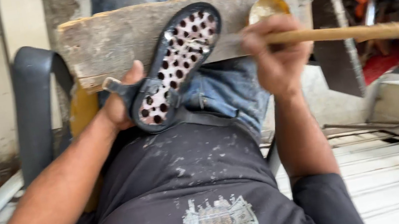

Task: Applying adhesive to the inner sole of a high-heeled shoe using a brush

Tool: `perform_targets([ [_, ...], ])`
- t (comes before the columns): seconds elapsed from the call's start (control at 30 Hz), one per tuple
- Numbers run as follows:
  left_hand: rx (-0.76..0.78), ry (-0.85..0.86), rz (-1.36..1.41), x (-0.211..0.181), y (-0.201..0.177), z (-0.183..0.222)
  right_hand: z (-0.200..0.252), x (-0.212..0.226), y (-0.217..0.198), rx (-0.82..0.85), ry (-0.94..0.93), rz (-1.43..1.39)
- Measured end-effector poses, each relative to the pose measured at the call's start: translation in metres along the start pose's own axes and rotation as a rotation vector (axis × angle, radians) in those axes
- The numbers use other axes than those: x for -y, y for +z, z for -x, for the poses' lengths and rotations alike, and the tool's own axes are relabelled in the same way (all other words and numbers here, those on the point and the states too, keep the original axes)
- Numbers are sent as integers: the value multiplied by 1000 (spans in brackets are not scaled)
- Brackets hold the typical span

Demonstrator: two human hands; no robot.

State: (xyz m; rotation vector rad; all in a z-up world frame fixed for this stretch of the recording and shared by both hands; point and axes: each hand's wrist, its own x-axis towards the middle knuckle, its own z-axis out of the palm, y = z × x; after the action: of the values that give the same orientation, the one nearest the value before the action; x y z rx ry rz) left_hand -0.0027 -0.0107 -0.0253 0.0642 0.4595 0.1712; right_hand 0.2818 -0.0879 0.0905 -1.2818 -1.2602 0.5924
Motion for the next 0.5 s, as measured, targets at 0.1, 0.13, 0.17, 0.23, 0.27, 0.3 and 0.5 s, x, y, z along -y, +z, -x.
perform_targets([
  [0.1, -14, 64, -21, -5, 31, 12, -9, -16, -55, -176, -73, 231],
  [0.13, -43, 60, -13, -6, 36, 14, -8, -21, -71, -225, -24, 300],
  [0.17, -41, 57, -5, -6, 32, 14, -5, -28, -75, -220, -18, 306],
  [0.23, -122, 97, -72, -11, 24, 13, 0, -43, -79, -153, -7, 409],
  [0.27, -121, 94, -74, -11, 22, 11, 5, -47, -79, -156, -6, 410],
  [0.3, -126, 100, -71, -12, 22, 10, 8, -53, -78, -149, 11, 423],
  [0.5, -55, 97, -56, -5, 26, 9, 17, -74, -89, -347, 128, 284],
])
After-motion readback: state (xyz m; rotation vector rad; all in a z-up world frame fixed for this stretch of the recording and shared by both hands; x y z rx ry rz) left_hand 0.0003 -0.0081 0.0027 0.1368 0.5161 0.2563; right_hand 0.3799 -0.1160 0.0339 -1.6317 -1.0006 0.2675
